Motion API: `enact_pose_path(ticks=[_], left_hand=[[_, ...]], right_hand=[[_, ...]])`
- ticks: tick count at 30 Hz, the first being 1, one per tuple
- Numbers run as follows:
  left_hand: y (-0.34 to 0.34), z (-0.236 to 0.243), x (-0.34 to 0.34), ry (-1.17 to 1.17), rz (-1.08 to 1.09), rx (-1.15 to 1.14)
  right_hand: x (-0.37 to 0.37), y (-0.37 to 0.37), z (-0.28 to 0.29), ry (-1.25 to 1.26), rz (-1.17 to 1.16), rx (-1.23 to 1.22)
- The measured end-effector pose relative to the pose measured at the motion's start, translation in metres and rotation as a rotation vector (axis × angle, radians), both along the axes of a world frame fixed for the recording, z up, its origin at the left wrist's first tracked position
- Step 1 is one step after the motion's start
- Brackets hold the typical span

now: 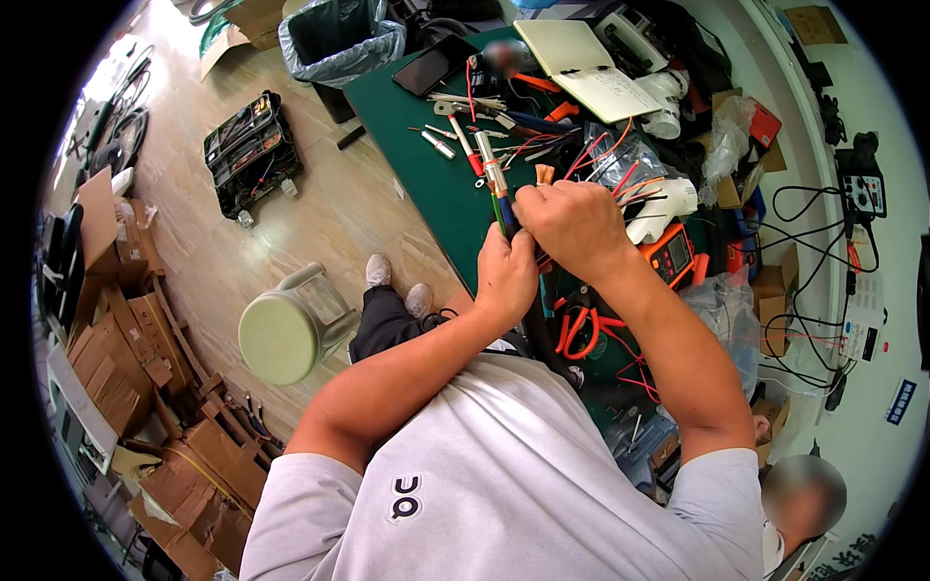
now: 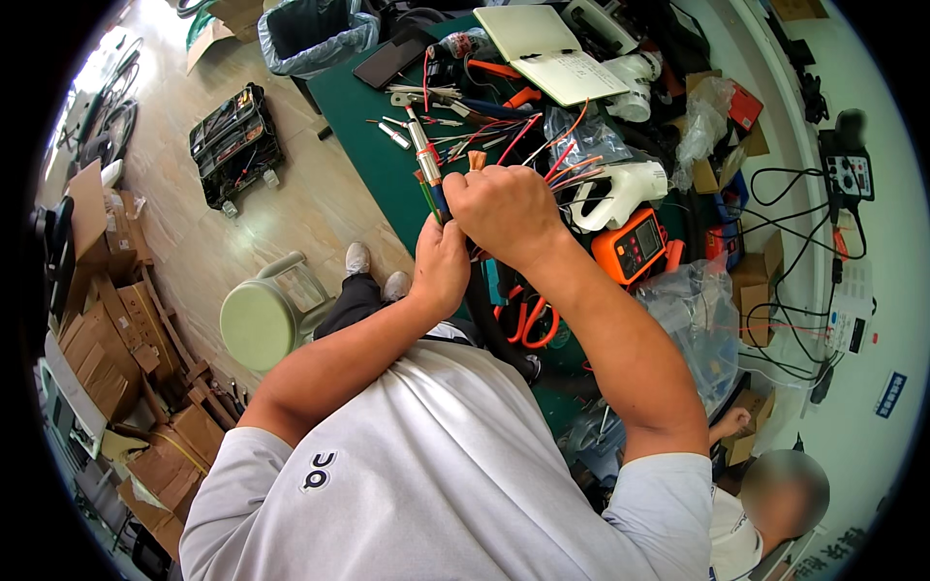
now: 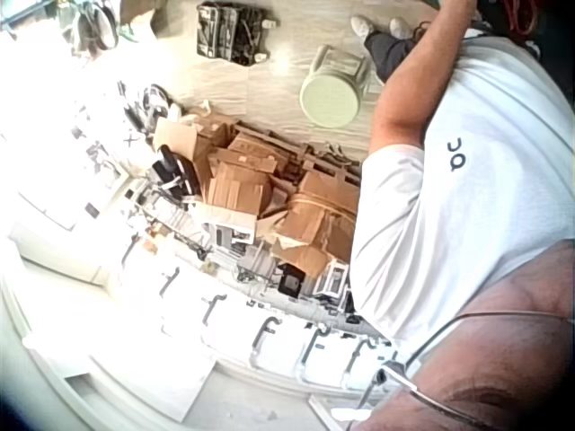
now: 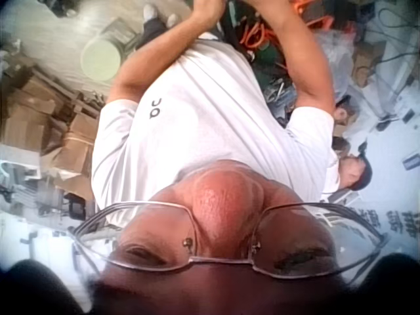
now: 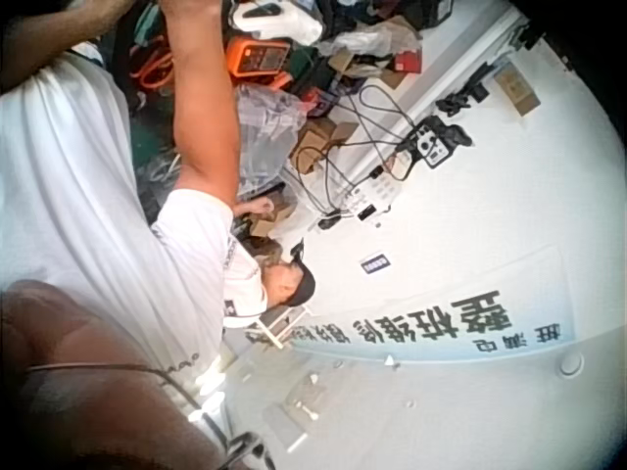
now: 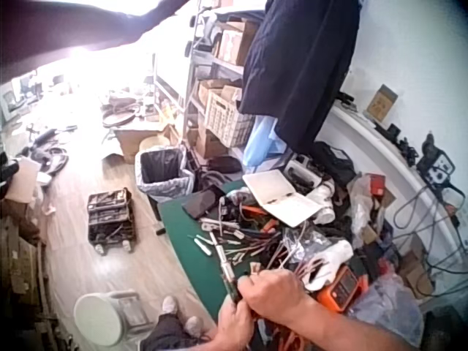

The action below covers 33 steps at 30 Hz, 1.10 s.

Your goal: The person strips the insulation from a red wire using pliers and organizes several wires protruding from a large black cable on a workbench.

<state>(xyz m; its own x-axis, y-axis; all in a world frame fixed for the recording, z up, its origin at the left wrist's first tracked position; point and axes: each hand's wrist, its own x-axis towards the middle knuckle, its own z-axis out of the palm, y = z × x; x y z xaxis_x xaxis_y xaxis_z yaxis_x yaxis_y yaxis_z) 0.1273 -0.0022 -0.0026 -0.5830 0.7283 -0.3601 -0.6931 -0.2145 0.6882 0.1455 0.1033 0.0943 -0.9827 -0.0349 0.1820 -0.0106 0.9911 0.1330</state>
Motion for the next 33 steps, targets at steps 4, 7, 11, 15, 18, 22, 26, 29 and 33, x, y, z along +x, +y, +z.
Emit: enact_pose_path(ticks=[4, 7, 11, 15, 18, 22, 26, 29, 33], left_hand=[[0.000, 0.001, 0.001, 0.023, 0.015, -0.029], [0.000, 0.004, 0.001, 0.031, 0.014, -0.025], [-0.001, 0.002, 0.000, 0.075, -0.004, -0.037], [0.000, 0.000, 0.002, 0.065, 0.011, -0.027], [0.000, -0.006, 0.003, 0.081, 0.004, -0.019], [0.000, -0.004, 0.002, 0.113, -0.003, -0.039], [0.001, -0.001, 0.003, 0.089, -0.010, -0.044], [0.000, 0.003, 0.003, 0.045, 0.011, -0.010], [-0.001, 0.007, 0.003, 0.034, 0.031, 0.030]], right_hand=[[0.000, 0.001, -0.005, 0.039, -0.014, -0.043], [0.002, 0.002, -0.005, 0.051, -0.012, -0.061], [0.001, 0.002, -0.001, 0.021, -0.002, -0.026], [0.000, 0.002, -0.002, 0.018, -0.003, -0.033], [-0.001, 0.002, -0.001, 0.029, 0.004, -0.027], [-0.002, 0.004, -0.006, 0.042, -0.015, -0.026], [-0.005, 0.001, -0.004, 0.093, -0.059, 0.061], [-0.009, -0.002, 0.001, 0.135, -0.039, 0.037], [-0.008, -0.003, 0.003, 0.082, -0.041, 0.061]])
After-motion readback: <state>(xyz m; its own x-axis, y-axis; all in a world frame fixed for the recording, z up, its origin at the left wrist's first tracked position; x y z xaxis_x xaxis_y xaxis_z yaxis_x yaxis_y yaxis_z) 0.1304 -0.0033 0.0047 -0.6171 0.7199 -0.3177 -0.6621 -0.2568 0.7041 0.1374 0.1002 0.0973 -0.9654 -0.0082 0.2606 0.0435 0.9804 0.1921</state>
